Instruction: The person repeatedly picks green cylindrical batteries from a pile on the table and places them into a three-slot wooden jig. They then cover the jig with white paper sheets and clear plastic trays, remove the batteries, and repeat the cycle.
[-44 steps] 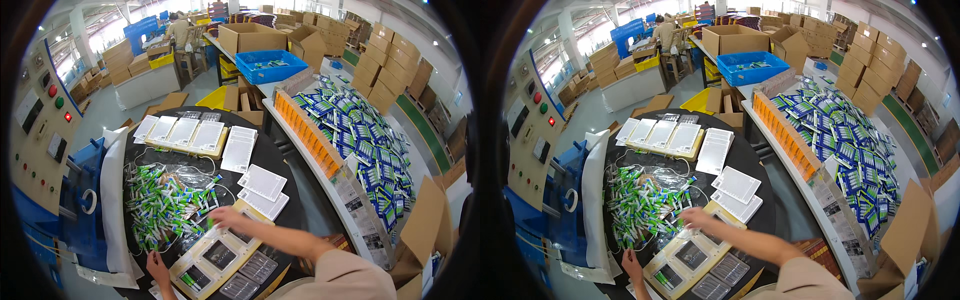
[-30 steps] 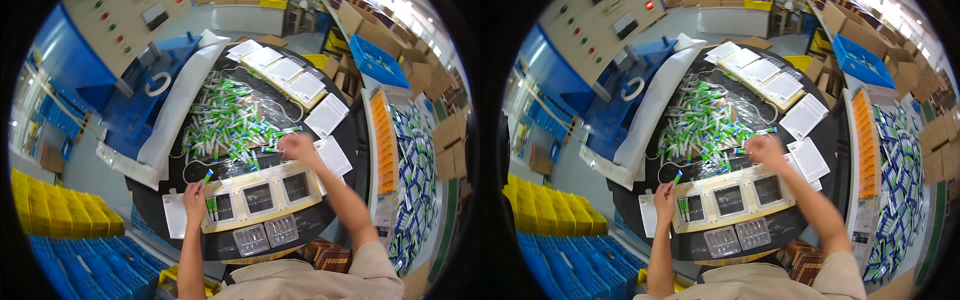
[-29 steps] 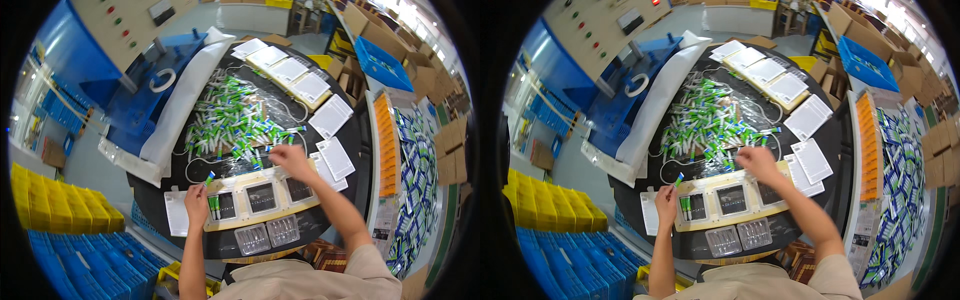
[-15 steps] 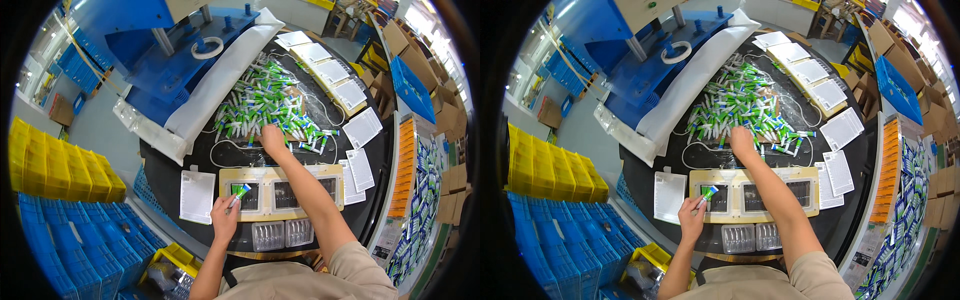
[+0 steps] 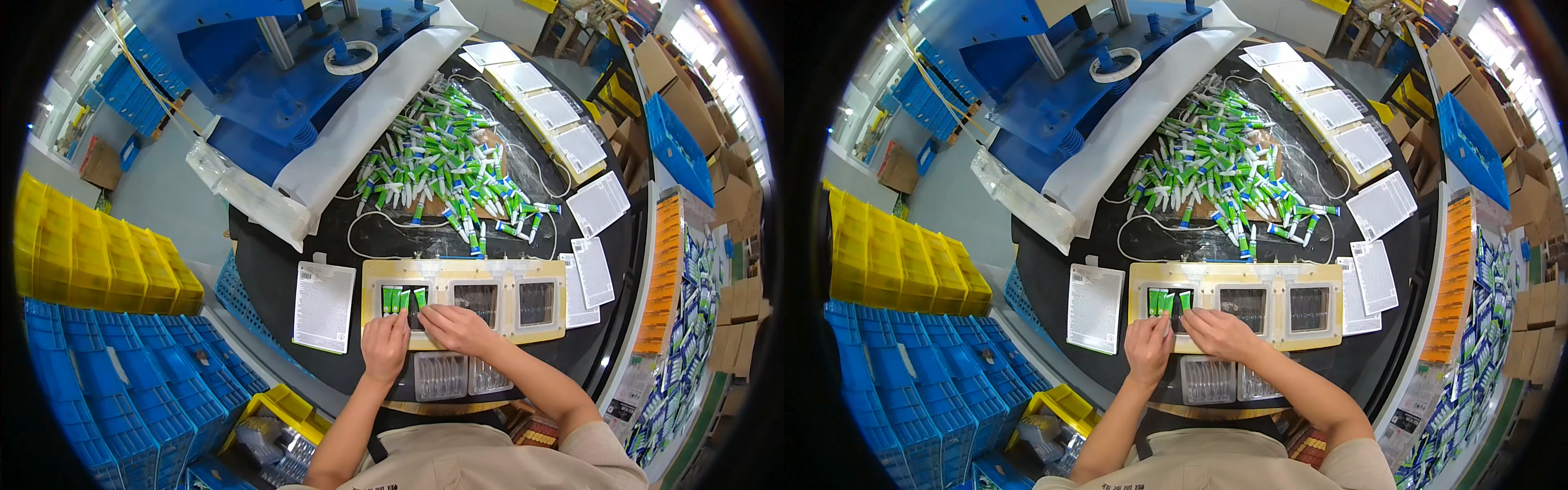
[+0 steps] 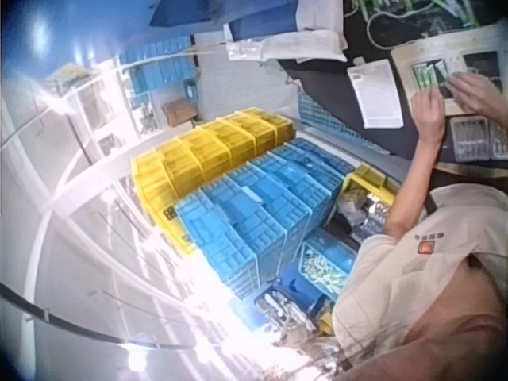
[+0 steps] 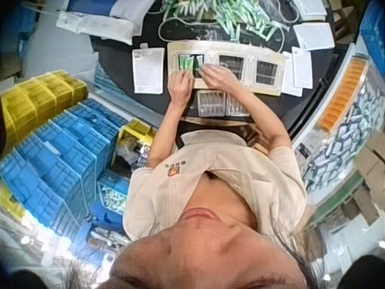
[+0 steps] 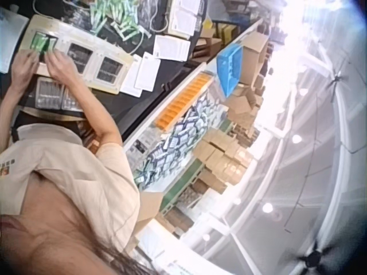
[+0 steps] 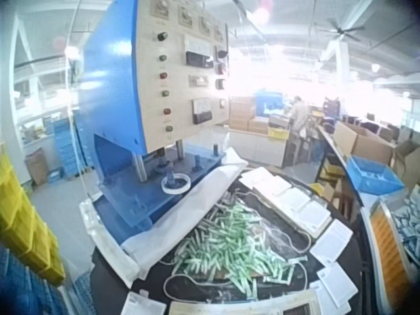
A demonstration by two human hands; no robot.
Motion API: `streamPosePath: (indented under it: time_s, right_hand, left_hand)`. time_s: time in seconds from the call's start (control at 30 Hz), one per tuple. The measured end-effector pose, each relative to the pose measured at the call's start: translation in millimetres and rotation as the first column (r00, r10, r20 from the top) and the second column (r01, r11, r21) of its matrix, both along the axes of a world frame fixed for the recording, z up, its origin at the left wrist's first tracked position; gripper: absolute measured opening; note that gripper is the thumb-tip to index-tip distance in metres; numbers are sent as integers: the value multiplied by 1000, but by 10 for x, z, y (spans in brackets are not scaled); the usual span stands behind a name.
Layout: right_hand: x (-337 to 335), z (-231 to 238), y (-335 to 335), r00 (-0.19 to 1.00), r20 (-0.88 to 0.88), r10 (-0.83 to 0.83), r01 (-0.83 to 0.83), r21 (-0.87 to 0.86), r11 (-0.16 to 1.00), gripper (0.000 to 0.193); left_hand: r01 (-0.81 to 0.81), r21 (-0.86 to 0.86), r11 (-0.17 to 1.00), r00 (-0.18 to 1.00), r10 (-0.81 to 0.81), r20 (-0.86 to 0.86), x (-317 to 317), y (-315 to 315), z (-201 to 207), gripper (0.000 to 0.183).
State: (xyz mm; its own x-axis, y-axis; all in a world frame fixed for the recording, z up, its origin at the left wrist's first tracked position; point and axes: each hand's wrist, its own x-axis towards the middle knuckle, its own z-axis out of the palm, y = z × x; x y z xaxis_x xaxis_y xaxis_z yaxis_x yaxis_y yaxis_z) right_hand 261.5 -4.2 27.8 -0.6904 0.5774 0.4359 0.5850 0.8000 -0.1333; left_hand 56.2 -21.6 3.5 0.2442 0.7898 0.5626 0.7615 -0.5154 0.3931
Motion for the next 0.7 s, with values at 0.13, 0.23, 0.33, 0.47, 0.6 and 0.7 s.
streamPosePath:
  time_s: [0.13,0.23,0.33,0.47,0.6,0.7]
  right_hand:
    - [-64,-149,31,999,35,22,-22,-8,1000,37]
    - [-103,-209,16,999,39,7,-6,-31,1000,37]
    - [-119,-177,28,1000,18,-9,11,-75,997,36]
    - [-104,-40,127,991,-115,-66,47,-159,986,32]
    - [-74,35,304,965,-170,-201,150,-270,951,27]
    - [-82,23,458,947,-213,-240,186,-244,952,27]
  left_hand:
    - [71,-102,992,997,-73,-12,-6,-8,-67,37]
    - [98,-128,987,995,-98,4,-24,-8,-74,41]
    - [83,-127,988,996,-82,20,-58,6,-50,48]
    - [126,-79,989,991,-129,-28,-89,34,-31,50]
    - [77,5,997,994,-77,-74,-87,36,-61,48]
    - [46,7,999,992,-45,-114,-76,33,-84,46]
